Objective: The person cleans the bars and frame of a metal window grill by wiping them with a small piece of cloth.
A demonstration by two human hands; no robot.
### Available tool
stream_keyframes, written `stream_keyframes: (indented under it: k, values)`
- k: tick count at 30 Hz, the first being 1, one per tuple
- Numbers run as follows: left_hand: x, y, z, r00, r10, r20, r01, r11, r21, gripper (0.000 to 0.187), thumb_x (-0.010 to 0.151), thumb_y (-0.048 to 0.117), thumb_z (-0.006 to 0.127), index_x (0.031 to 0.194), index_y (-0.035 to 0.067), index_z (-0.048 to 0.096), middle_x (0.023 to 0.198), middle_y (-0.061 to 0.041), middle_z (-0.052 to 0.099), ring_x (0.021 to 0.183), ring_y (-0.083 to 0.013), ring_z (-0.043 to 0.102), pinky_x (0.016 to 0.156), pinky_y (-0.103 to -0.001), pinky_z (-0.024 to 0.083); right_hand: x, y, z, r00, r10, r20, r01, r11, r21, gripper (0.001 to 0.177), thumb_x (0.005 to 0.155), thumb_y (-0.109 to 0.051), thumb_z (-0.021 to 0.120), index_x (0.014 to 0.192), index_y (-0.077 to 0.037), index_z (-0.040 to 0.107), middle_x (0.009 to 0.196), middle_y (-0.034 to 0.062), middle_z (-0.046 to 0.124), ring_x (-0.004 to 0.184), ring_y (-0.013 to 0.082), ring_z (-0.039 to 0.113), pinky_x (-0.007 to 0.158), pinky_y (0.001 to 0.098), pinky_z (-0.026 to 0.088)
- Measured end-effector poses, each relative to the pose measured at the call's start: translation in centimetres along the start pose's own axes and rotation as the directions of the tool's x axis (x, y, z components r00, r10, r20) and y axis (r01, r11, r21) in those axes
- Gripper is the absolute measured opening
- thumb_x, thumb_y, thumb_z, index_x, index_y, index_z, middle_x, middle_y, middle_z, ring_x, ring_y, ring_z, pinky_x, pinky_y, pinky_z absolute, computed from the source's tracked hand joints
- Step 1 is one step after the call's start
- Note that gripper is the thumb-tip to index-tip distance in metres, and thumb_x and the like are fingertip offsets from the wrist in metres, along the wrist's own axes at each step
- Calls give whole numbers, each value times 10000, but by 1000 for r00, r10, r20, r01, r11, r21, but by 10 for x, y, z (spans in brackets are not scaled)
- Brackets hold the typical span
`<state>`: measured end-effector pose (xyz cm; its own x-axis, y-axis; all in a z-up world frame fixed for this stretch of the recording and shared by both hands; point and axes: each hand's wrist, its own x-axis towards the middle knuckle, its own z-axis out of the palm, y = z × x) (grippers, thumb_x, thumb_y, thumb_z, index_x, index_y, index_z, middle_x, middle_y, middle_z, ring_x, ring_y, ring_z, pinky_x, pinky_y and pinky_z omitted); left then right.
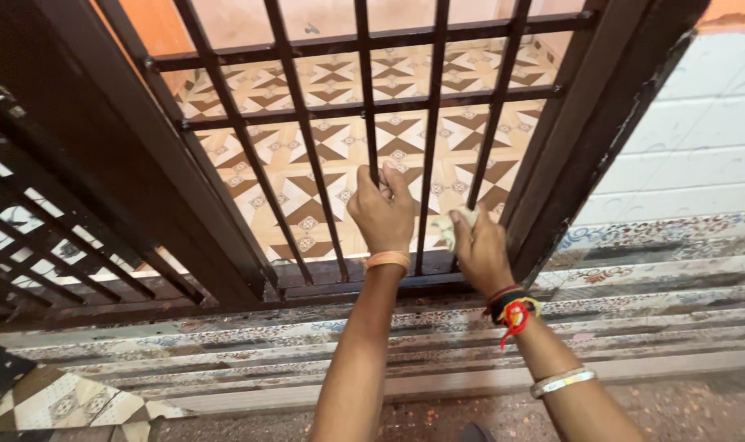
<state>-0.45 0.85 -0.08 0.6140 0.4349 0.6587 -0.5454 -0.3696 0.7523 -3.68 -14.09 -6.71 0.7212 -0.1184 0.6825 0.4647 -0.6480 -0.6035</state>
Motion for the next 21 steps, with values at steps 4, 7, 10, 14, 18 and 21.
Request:
stream_keyframes:
  k: [4,7,10,14,18,21]
  values:
    - [-2,2,2,1000,-4,-24,4,1000,-6,277,1005,175,603,803,-6,543,569,-95,618,460,-172,620,442,-331,468,-24,20,14,1000,6,20,-6,1000,-27,272,1039,-268,572,1056,1,606,794,224,688,730,441,663,665,518,490]
    - [-2,1,3,999,24,-42,-25,999,-26,265,1006,177,599,823,-9,552,602,-87,629,492,-159,651,444,-322,484,-42,34,21,989,114,96,-108,992,-58,241,1017,-257,584,1047,-20,619,793,211,699,751,426,669,703,512,495]
    - [-1,3,1,999,20,-32,-21,999,-37,260,1005,175,598,836,-19,560,616,-94,634,496,-168,656,442,-329,484,-59,41,29,994,84,77,-76,992,-99,219,999,-233,604,1036,-17,620,870,223,696,821,439,658,735,515,490]
    - [2,13,-9,998,-16,58,19,998,-57,224,1000,167,572,887,-26,577,603,-111,633,493,-193,651,459,-353,484,-67,47,34,991,114,73,-111,993,-52,210,996,-214,607,1080,-23,631,931,219,699,886,430,657,779,509,492]
    - [2,13,-21,986,-17,166,18,1000,-6,212,1020,170,556,969,-35,567,615,-122,636,534,-218,659,503,-372,485,-75,53,35,998,42,56,-36,995,-94,195,963,-153,628,1090,-4,633,958,230,692,914,439,649,796,507,494]
    - [-2,0,-24,965,-34,259,47,998,-43,202,1019,144,550,1022,-48,488,654,-112,622,548,-227,665,508,-370,510,-89,51,28,994,-104,35,109,960,-257,231,954,-104,622,1159,1,638,1088,232,707,1041,429,652,915,499,497]
